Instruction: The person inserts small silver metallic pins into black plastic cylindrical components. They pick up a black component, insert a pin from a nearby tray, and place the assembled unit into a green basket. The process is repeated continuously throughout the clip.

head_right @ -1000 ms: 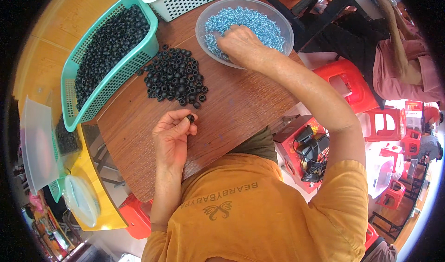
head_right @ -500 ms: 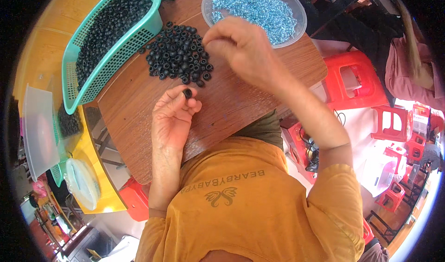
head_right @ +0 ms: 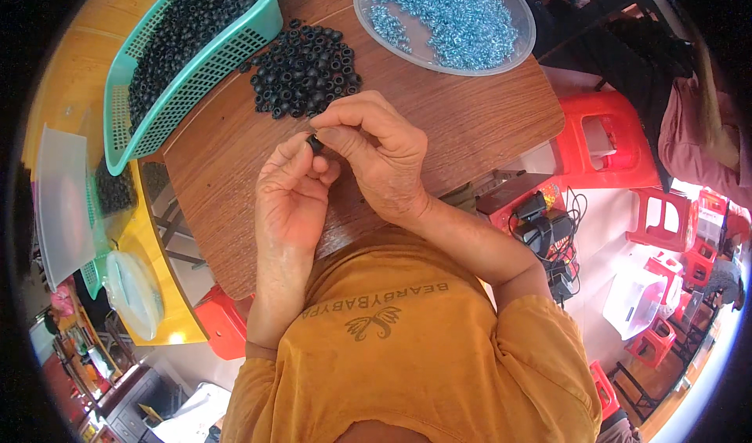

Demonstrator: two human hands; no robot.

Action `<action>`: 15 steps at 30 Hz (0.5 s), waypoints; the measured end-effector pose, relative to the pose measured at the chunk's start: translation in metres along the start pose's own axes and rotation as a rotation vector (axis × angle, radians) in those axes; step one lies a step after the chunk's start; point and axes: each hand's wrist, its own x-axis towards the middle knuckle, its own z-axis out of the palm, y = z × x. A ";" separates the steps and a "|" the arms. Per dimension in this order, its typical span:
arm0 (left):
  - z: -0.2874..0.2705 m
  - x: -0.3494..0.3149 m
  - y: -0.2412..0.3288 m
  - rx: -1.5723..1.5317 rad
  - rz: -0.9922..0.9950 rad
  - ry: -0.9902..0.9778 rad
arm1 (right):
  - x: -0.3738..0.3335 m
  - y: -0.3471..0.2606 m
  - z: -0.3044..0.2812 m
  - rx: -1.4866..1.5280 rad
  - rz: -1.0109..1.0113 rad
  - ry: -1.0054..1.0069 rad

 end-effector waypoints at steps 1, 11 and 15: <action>0.000 0.000 0.000 0.002 0.002 -0.001 | -0.001 0.001 0.001 -0.003 -0.003 0.012; -0.001 -0.001 -0.001 -0.009 0.020 0.033 | -0.008 0.005 0.004 -0.089 -0.128 0.018; 0.002 -0.001 0.002 -0.065 0.010 0.058 | -0.007 0.004 0.007 -0.074 -0.102 0.022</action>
